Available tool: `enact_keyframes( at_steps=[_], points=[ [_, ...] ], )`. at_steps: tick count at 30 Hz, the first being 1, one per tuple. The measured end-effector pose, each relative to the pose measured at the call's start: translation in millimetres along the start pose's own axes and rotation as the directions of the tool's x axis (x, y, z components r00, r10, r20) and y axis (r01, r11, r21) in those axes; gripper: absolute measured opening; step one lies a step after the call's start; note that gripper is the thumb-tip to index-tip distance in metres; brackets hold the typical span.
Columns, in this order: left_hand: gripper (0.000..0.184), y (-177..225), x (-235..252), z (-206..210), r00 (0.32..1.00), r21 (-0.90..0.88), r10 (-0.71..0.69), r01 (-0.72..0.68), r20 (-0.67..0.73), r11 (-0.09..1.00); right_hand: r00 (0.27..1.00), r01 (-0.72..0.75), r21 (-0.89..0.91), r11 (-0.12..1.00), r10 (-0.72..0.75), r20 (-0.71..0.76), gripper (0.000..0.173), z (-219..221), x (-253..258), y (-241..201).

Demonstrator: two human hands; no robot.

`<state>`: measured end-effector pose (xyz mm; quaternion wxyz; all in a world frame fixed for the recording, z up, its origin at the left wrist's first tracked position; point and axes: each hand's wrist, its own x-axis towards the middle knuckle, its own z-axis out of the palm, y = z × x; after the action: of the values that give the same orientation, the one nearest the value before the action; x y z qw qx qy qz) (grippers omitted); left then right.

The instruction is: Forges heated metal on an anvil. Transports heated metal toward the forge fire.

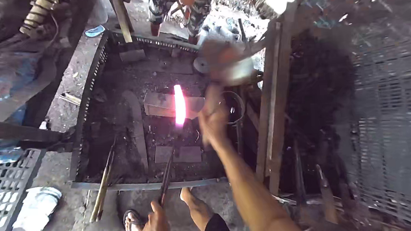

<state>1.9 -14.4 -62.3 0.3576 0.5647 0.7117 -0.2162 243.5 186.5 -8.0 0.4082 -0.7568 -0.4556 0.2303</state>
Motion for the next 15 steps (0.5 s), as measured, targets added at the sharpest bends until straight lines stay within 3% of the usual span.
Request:
enact_keyframes(
  at_steps=[1, 2, 3, 4, 7, 10, 13, 15],
  points=[
    [0.041, -3.0, -4.4, -1.2, 1.000, 0.024, 0.008, -0.007, -0.022, 1.000, 0.969, -0.205, 0.017, 0.979, 0.201, 0.143, 0.042, 22.9, -6.1, 33.4],
    [0.041, -7.9, -12.8, -7.4, 0.999, 0.051, 0.011, -0.010, -0.030, 0.999, 0.889, -0.396, 0.036, 0.918, 0.373, 0.264, 0.036, 24.5, -7.6, 38.3],
    [0.042, -9.5, -14.9, -21.3, 0.998, 0.048, 0.019, -0.016, -0.053, 0.999, 0.823, -0.508, 0.067, 0.859, 0.462, 0.330, 0.028, 10.6, 1.2, 15.7],
    [0.043, -8.4, -17.3, -36.5, 0.998, 0.032, 0.024, -0.022, -0.061, 0.999, 0.813, -0.527, 0.097, 0.844, 0.468, 0.345, 0.024, -15.2, 11.9, -22.4],
    [0.045, -17.1, -32.7, -62.1, 0.996, 0.015, 0.040, -0.041, 0.076, 0.999, 0.900, -0.389, 0.049, 0.920, 0.367, 0.235, 0.034, -117.5, -14.3, -105.7],
    [0.047, -33.3, -23.6, -53.5, 0.995, 0.021, 0.072, -0.074, 0.067, 0.997, 0.961, -0.222, -0.037, 0.974, 0.225, 0.158, 0.035, -199.6, -49.1, -160.7],
    [0.047, -42.7, -13.2, -53.4, 0.995, 0.024, 0.081, -0.082, 0.057, 0.996, 0.986, -0.138, -0.057, 0.989, 0.143, 0.090, 0.029, -234.5, -73.8, -183.0],
    [0.049, -47.1, -11.7, -48.5, 0.994, -0.001, 0.080, -0.080, 0.078, 0.997, 0.988, -0.120, -0.103, 0.987, 0.129, 0.087, 0.029, -227.8, -73.9, -174.8]
  ],
)
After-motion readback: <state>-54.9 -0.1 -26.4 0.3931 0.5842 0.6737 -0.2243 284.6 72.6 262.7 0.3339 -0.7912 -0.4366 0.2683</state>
